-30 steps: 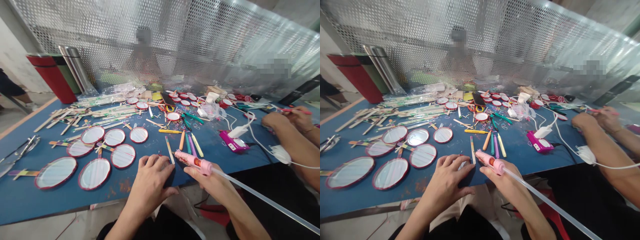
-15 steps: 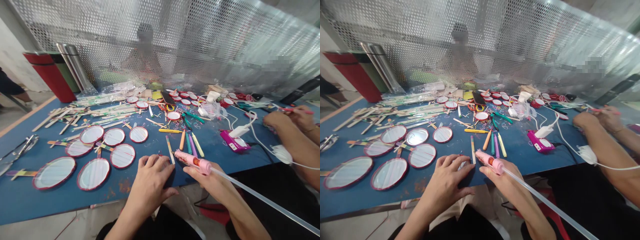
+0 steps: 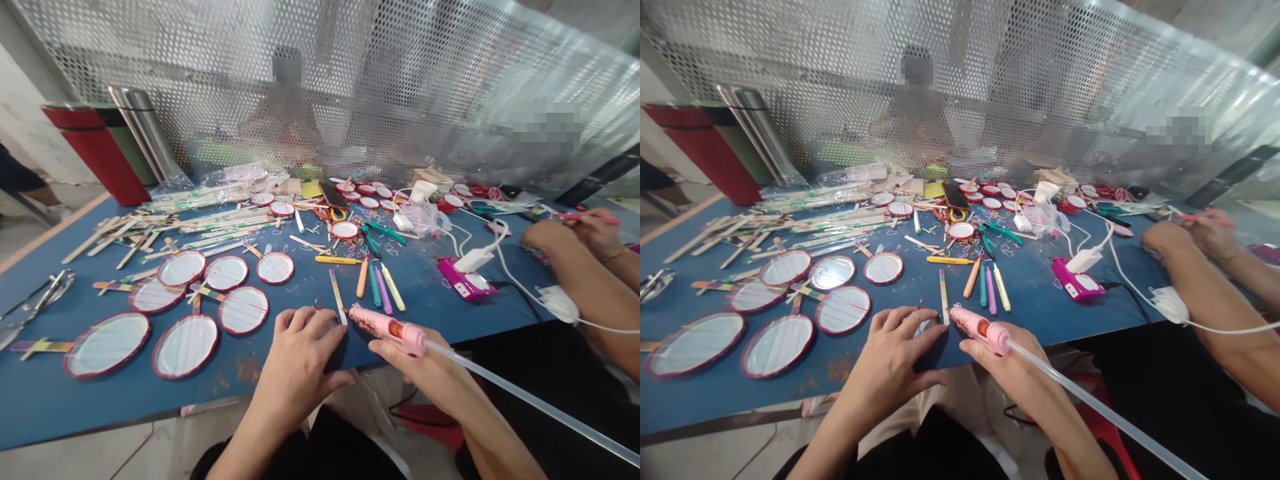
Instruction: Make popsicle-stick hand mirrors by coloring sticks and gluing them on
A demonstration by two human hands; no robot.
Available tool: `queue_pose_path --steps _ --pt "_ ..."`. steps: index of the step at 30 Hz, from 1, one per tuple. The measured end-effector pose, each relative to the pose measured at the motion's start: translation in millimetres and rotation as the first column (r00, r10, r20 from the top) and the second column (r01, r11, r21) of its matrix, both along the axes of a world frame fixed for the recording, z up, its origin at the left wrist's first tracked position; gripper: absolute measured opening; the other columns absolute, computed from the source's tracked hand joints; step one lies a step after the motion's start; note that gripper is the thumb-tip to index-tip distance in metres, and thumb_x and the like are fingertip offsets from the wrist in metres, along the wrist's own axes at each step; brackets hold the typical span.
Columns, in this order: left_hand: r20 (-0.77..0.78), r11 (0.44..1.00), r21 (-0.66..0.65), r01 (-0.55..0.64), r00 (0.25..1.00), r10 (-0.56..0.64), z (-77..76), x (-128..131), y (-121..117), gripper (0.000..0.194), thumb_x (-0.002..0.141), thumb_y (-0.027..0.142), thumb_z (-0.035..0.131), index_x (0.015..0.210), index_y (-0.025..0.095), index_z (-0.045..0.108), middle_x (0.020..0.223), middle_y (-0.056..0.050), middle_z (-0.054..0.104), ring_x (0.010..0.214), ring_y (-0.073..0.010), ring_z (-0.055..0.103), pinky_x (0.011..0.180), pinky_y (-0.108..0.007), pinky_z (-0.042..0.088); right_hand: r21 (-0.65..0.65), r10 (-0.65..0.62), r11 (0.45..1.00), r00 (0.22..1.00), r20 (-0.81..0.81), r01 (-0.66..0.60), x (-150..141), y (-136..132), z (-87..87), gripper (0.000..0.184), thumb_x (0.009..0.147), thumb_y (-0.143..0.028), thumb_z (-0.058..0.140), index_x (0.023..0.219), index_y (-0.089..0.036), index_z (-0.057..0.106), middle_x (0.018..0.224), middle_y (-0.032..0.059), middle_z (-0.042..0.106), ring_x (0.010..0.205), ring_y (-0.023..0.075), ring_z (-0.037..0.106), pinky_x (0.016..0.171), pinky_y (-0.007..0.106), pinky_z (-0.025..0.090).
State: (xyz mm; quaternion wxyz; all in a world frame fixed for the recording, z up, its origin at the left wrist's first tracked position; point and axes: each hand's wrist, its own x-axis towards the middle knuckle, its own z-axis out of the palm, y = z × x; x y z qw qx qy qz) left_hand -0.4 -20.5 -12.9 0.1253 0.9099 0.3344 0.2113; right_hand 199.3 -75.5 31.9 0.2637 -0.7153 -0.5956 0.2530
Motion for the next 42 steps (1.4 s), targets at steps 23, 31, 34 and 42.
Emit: queue_pose_path --steps 23,31,34,42 --pt "0.016 1.000 0.010 -0.003 1.000 0.003 -1.7 0.1 -1.7 0.056 0.073 0.050 0.078 0.121 0.028 0.060 0.127 -0.004 0.063 0.116 -0.0298 0.050 0.093 -0.046 0.032 -0.057 0.056 0.997 0.998 0.040 -0.053 7.3 -19.7 -5.5 0.034 0.083 -0.032 0.062 0.115 -0.027 0.074 0.092 0.0023 0.078 0.088 0.0223 0.073 0.078 0.026 0.058" --pt "0.015 1.000 -0.014 -0.006 1.000 0.006 0.4 0.7 -1.0 0.054 0.074 0.048 0.078 0.122 0.028 0.060 0.127 -0.004 0.063 0.116 -0.0300 0.049 0.093 -0.047 0.033 -0.143 -0.003 0.990 1.000 0.029 0.007 3.7 -19.9 -7.4 0.033 0.083 -0.036 0.062 0.113 -0.027 0.074 0.090 0.0002 0.078 0.081 0.0238 0.073 0.066 0.027 0.059" --pt "0.010 1.000 -0.014 -0.008 1.000 0.009 0.5 0.5 -1.4 0.055 0.073 0.049 0.079 0.120 0.028 0.060 0.128 -0.004 0.063 0.116 -0.0303 0.050 0.093 -0.048 0.033 -0.094 0.007 0.995 0.995 -0.095 -0.016 1.8 -15.2 -8.8 0.038 0.086 -0.032 0.060 0.122 -0.029 0.069 0.119 -0.0007 0.071 0.108 0.0263 0.068 0.089 0.032 0.057" --pt "0.003 1.000 -0.026 -0.009 1.000 0.010 0.4 0.7 -0.6 0.057 0.073 0.055 0.076 0.120 0.029 0.059 0.128 -0.003 0.063 0.116 -0.0301 0.050 0.093 -0.048 0.032 -0.050 0.053 0.997 0.998 -0.033 -0.055 -2.0 4.8 -3.5 0.044 0.087 -0.032 0.057 0.131 -0.036 0.061 0.124 -0.0052 0.068 0.109 0.0239 0.067 0.086 0.030 0.058"
